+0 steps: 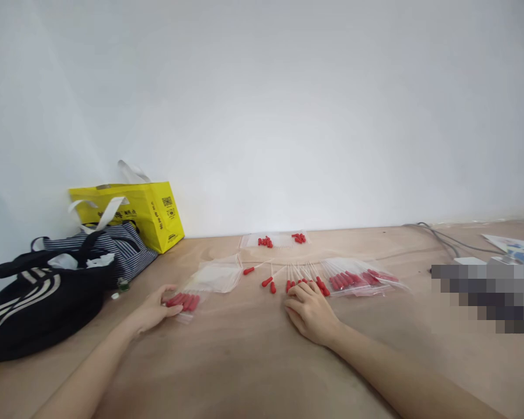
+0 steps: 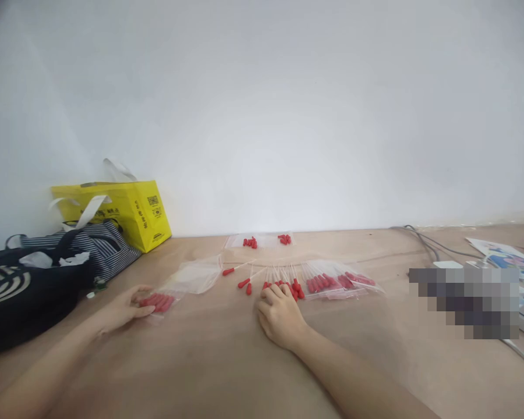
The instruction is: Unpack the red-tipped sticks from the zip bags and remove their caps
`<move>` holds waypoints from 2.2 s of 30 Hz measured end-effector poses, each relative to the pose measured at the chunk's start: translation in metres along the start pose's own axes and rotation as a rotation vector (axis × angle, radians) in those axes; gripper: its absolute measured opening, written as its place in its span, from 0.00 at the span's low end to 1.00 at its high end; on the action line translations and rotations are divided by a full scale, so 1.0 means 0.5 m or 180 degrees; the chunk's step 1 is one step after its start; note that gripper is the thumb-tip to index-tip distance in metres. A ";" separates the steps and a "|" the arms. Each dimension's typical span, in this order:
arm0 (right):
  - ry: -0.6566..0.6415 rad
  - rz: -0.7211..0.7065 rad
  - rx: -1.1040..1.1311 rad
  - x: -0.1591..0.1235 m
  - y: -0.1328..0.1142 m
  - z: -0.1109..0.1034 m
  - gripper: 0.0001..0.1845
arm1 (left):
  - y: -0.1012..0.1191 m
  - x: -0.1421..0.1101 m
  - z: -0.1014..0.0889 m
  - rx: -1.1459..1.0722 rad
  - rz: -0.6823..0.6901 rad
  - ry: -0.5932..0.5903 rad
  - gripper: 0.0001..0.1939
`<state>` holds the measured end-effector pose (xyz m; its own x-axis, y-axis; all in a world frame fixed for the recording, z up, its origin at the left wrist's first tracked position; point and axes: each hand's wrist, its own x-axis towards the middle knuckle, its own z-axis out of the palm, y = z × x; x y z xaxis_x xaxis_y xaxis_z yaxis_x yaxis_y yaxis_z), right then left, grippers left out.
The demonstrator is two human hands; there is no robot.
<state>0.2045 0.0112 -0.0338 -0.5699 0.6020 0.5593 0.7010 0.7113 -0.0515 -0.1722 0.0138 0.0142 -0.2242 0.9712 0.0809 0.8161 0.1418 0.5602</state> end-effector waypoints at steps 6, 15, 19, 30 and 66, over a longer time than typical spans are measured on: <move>0.0021 0.0013 0.0052 0.000 0.002 0.002 0.08 | 0.000 -0.018 -0.012 -0.0647 -0.0106 -0.0436 0.18; 0.0057 -0.0041 0.0095 0.001 0.005 0.008 0.07 | 0.034 -0.074 0.009 0.0151 0.1027 -0.0151 0.16; 0.0068 -0.0077 0.0047 0.002 0.006 0.009 0.07 | 0.061 -0.090 0.012 0.0378 0.1334 0.0064 0.13; 0.0077 -0.0088 0.0414 -0.008 -0.004 -0.004 0.07 | 0.202 -0.244 0.152 -0.0519 0.0919 -0.1147 0.10; -0.0132 0.1739 0.1286 -0.059 -0.045 -0.026 0.09 | 0.310 -0.189 0.240 0.0248 0.2527 -0.0906 0.18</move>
<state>0.2111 -0.0275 -0.0382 -0.2012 0.9211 0.3333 0.6822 0.3759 -0.6272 0.0395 -0.0330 -0.0056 0.5651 0.7979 0.2097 0.7116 -0.6000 0.3655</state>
